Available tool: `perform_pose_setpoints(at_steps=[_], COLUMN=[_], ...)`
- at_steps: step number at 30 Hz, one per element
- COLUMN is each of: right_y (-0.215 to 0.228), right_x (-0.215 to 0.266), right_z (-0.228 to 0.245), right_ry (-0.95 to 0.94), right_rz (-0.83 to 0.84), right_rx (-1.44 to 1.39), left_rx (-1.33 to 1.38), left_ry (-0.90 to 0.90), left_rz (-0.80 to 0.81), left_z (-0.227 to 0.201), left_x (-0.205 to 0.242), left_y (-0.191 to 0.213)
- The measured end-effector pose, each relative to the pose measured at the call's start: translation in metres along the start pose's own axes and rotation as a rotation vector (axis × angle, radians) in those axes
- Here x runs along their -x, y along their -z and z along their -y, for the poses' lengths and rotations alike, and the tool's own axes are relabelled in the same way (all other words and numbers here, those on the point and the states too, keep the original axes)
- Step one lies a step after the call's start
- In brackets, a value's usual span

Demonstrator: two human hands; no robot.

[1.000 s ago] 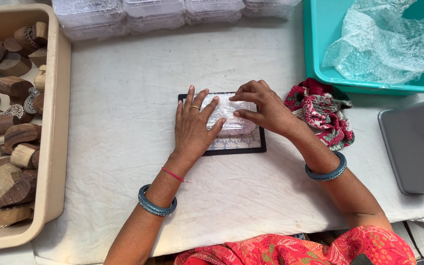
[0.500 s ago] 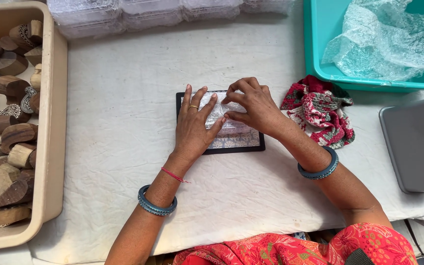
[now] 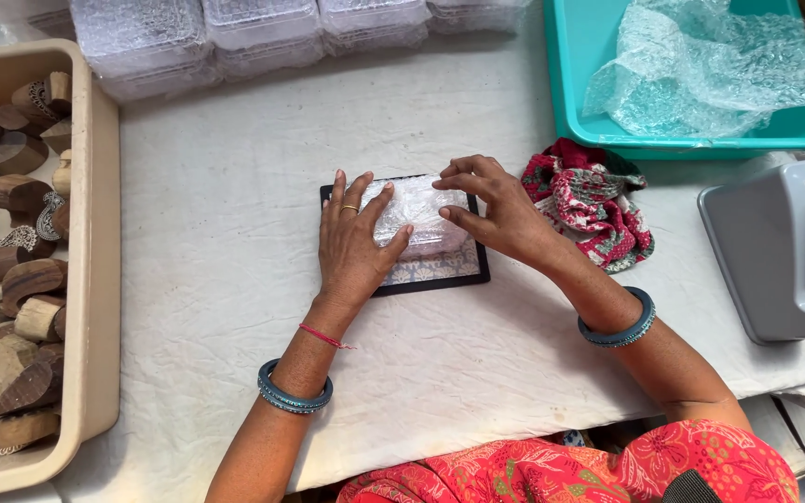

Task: The person cleans a clear plastic container with a cloth, places a wooden stamp inside, and closes the lid. They then wrap the container in bubble wrap and secure it with tape.

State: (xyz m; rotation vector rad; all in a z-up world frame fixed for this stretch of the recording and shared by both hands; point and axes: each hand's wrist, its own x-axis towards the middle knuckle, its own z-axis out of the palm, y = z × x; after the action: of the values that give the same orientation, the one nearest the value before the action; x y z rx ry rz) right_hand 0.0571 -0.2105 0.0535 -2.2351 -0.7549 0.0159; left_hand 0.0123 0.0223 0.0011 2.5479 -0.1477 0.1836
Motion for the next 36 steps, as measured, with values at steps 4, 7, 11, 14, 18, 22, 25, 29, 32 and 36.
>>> perform_pose_setpoints(at_steps=[4, 7, 11, 14, 18, 22, 25, 29, 32, 36], right_y=[0.034, 0.085, 0.167, 0.214, 0.249, 0.255, 0.254, 0.251, 0.250, 0.243], right_x=[0.041, 0.095, 0.182, 0.259, 0.313, 0.325, 0.324, 0.325, 0.331, 0.320], right_z=[0.019, 0.030, 0.036, 0.005, -0.049, -0.070, -0.072, -0.077, -0.081, -0.064], right_ry=[0.044, -0.066, -0.310, -0.639, -0.857, -0.872, -0.875, -0.933, -0.899, -0.993], right_rz=[-0.058, -0.129, -0.426, -0.712, -0.539, -0.436, -0.401, -0.390, -0.423, -0.429], right_rx=[0.080, 0.123, 0.359, 0.300, 0.450, -0.049, -0.126, -0.113, -0.160, -0.079], left_rx=[-0.017, -0.029, -0.046, -0.054, -0.047, -0.036, -0.034, -0.043, -0.020, -0.023], left_ry=[-0.029, -0.089, -0.067, -0.068, -0.046, -0.038, -0.036, -0.053, -0.045, -0.033], left_rz=[-0.022, -0.027, -0.022, 0.004, 0.014, 0.016, 0.022, 0.019, 0.017, 0.018], left_z=[0.004, 0.002, 0.000, 0.005, 0.007, 0.008, 0.008, 0.010, 0.008, 0.010], left_x=[0.002, 0.003, 0.000, 0.000, 0.000, 0.001, 0.001, 0.001, 0.001, 0.002], left_y=[0.006, 0.009, 0.019, 0.018, 0.014, 0.014, 0.014, 0.014, 0.014, 0.012])
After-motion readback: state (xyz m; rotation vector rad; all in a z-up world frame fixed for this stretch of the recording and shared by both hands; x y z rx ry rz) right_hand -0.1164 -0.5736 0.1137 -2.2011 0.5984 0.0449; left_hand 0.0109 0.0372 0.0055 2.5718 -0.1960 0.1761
